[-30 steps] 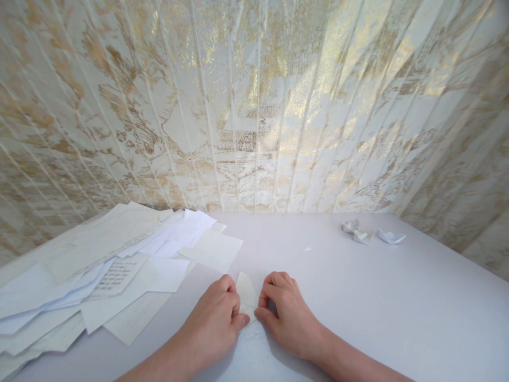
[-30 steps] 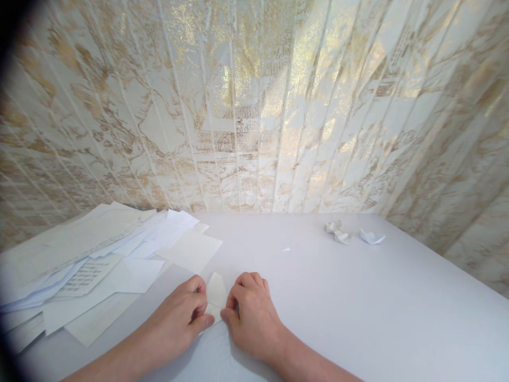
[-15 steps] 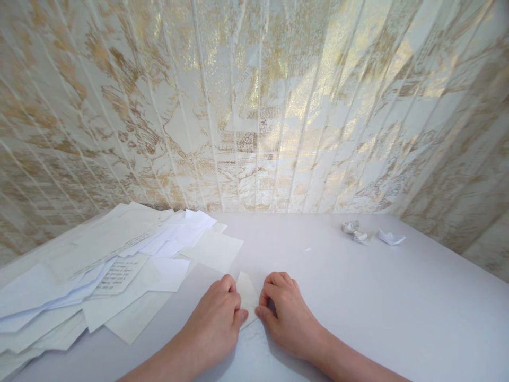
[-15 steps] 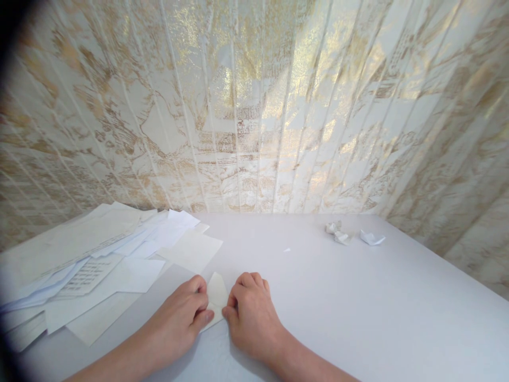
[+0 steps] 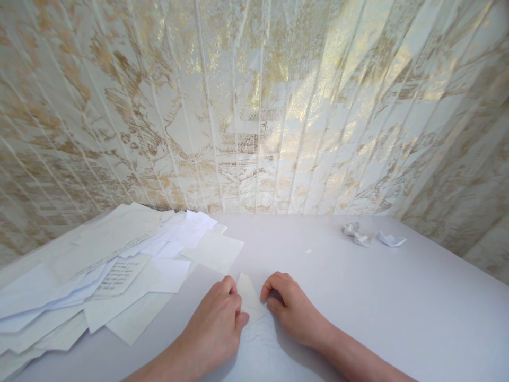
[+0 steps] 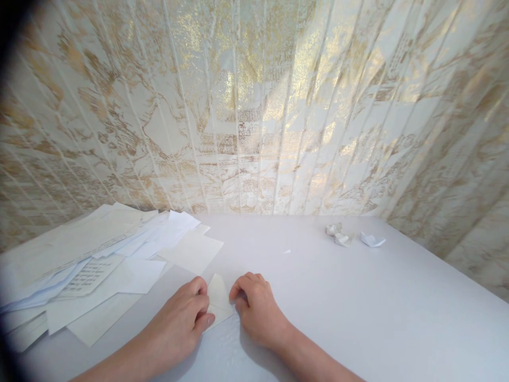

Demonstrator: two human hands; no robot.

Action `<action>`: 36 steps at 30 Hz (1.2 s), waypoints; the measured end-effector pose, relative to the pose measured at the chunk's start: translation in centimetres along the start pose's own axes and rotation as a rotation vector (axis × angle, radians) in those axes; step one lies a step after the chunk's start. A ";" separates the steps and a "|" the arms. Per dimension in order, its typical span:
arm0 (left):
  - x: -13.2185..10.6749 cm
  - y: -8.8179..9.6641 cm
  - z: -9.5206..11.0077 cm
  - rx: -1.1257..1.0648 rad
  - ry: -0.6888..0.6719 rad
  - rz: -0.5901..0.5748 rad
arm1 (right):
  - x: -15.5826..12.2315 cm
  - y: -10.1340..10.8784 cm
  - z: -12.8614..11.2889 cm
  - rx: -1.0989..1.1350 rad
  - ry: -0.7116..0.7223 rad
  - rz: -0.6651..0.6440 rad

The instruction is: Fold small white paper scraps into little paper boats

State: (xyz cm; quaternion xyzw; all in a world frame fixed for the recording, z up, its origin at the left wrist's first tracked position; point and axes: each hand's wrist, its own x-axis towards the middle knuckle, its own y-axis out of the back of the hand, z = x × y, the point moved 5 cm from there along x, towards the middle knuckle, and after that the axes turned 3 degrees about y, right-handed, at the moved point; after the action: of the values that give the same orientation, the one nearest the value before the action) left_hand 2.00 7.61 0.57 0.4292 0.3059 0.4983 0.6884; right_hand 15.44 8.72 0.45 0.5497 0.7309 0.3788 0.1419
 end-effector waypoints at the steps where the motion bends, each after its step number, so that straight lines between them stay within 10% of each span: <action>1: 0.0 0.0 0.0 0.001 -0.002 0.001 | 0.0 -0.1 0.0 -0.008 -0.006 0.011; 36: 0.6 0.1 -0.1 0.027 0.073 -0.034 | -0.9 -0.7 -1.0 -0.160 0.006 0.039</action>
State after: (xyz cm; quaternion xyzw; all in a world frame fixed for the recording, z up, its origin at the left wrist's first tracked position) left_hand 2.01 8.22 0.65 0.4149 0.3448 0.4975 0.6793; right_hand 14.60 7.45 0.41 0.5495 0.6880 0.4402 0.1757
